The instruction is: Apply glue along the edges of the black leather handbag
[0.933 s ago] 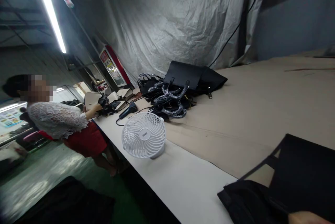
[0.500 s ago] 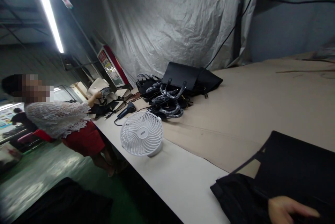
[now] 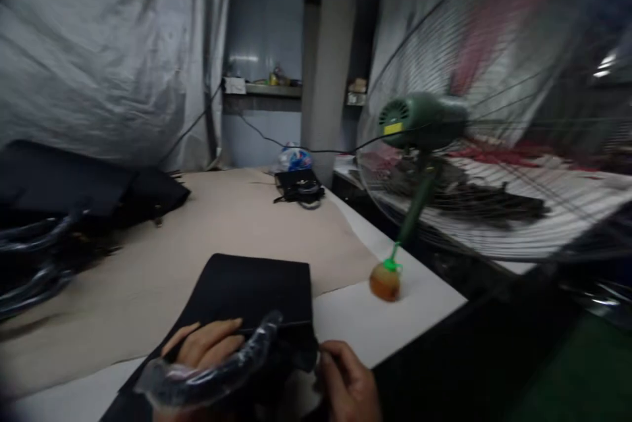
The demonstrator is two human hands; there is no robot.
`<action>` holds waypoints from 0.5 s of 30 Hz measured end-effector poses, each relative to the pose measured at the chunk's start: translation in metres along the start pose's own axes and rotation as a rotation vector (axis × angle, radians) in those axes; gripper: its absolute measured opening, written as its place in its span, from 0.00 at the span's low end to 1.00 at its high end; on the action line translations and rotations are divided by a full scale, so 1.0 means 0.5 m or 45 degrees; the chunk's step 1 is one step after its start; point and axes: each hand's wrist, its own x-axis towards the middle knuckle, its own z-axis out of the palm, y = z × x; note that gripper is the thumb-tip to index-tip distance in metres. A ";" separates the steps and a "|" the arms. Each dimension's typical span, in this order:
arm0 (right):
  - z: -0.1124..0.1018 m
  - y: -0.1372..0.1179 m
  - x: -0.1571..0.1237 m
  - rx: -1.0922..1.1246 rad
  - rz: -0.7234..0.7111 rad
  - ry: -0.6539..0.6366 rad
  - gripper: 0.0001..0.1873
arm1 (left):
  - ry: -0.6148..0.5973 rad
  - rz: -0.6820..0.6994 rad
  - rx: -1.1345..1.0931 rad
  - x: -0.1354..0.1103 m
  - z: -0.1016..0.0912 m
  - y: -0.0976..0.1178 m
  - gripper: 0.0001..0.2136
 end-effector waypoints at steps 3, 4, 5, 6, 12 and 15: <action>0.018 -0.016 0.005 0.101 -0.035 0.018 0.32 | -0.097 0.177 0.041 0.000 -0.014 -0.041 0.12; 0.025 -0.022 0.008 0.121 -0.048 0.020 0.34 | -0.121 0.244 0.062 0.002 -0.019 -0.052 0.12; 0.030 -0.028 0.008 0.143 -0.057 0.017 0.35 | -0.145 0.308 0.083 0.006 -0.023 -0.060 0.12; 0.031 -0.034 0.007 0.164 -0.064 0.009 0.36 | -0.160 0.352 0.097 0.011 -0.028 -0.064 0.12; -0.017 -0.085 -0.031 0.291 -0.132 -0.039 0.35 | -0.054 0.224 -0.005 0.056 -0.056 -0.027 0.15; -0.046 -0.122 -0.030 0.270 -0.223 0.095 0.34 | -0.078 0.156 -0.088 0.078 -0.077 -0.022 0.14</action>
